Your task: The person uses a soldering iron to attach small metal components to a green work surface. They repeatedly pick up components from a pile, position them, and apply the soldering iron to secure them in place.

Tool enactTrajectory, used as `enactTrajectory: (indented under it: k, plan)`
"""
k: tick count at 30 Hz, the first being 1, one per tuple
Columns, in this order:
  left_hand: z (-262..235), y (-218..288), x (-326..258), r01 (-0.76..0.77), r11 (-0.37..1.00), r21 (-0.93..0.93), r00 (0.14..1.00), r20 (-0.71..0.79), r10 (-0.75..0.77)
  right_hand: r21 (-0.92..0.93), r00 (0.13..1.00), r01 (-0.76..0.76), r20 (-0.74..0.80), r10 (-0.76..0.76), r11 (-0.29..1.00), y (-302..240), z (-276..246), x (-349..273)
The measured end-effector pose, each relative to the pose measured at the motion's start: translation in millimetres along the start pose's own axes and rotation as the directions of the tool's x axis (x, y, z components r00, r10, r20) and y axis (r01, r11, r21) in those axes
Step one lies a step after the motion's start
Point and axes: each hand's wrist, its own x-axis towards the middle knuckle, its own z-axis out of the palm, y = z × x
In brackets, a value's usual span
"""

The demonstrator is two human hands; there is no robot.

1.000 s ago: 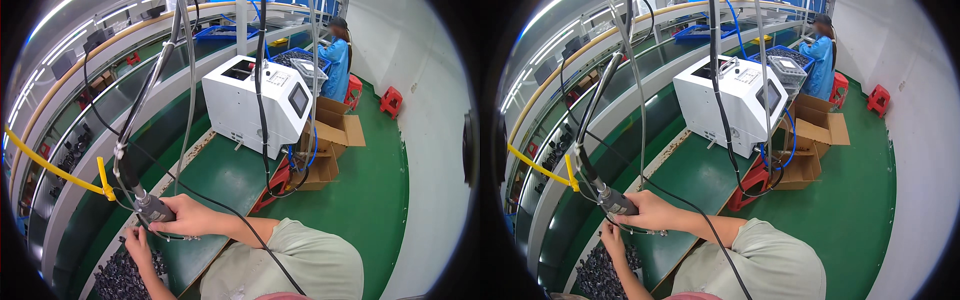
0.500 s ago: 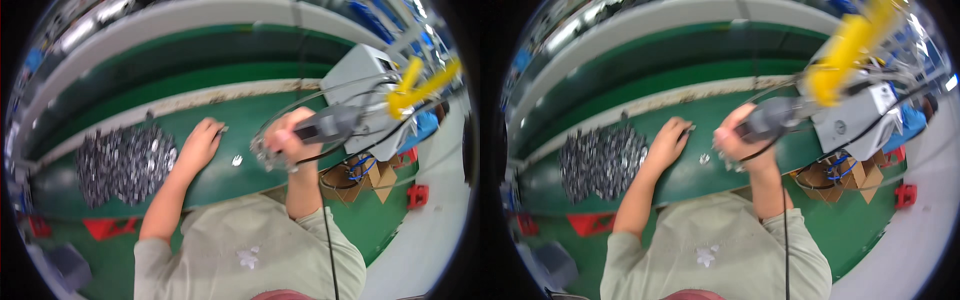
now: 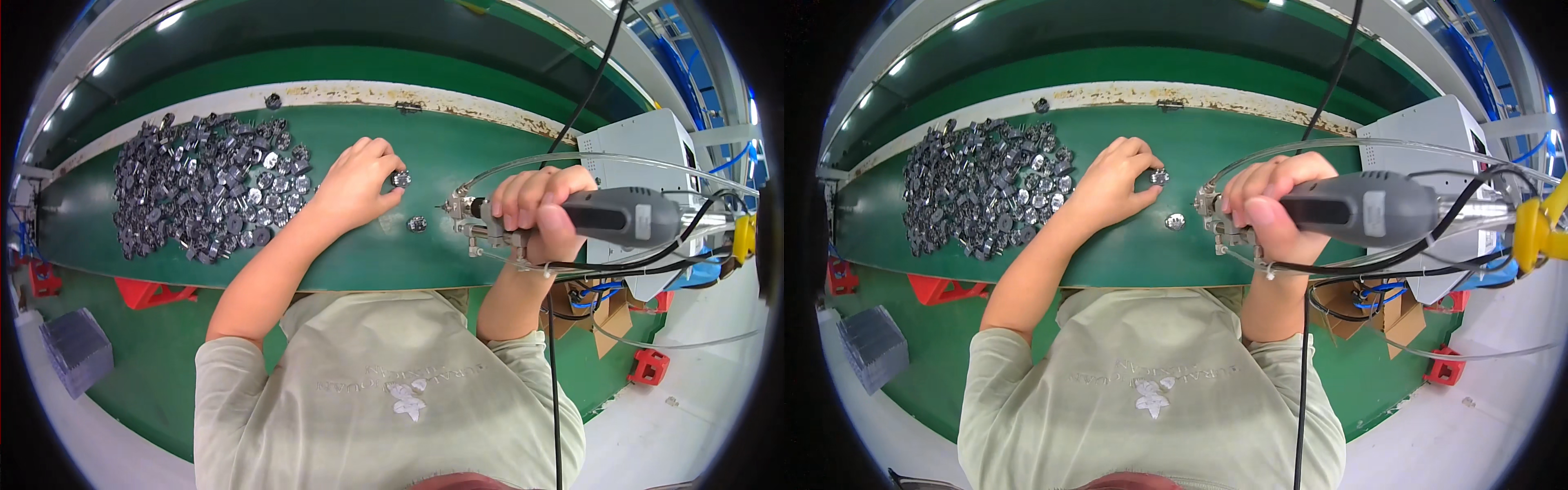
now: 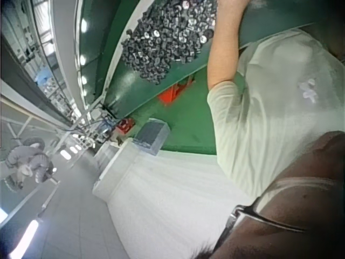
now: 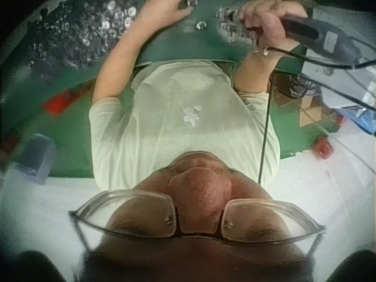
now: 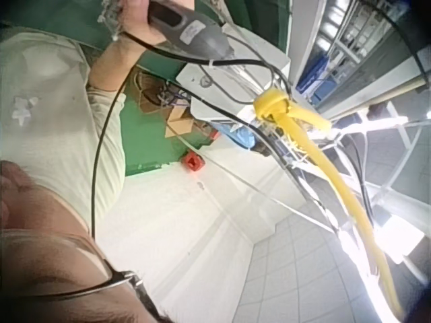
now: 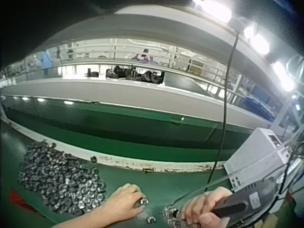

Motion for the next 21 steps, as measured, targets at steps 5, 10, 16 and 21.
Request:
enactTrajectory:
  k: [5, 10, 16, 21]
  plan:
    - [6.2, -3.8, -1.7, -0.005, 0.996, -0.084, 0.996, 0.085, 0.012, -0.006, 1.000, -0.002, 0.007, 0.002, 1.000, -5.1, 3.4, 1.1]
    - [6.0, -0.1, -2.2, -0.061, 0.975, -0.212, 0.998, 0.007, 0.064, 0.001, 1.000, -0.021, -0.001, 0.021, 1.000, -3.8, 4.3, -5.1]
    - [-7.1, 16.8, -11.1, -0.254, 0.955, -0.156, 0.960, 0.076, 0.268, 0.042, 0.999, -0.048, 0.011, 0.048, 0.998, 5.2, 5.0, -15.1]
    - [7.7, 10.6, -14.6, -0.298, 0.953, -0.055, 0.951, 0.065, 0.301, 0.029, 0.998, -0.060, 0.026, 0.059, 0.998, 11.2, 6.6, -20.1]
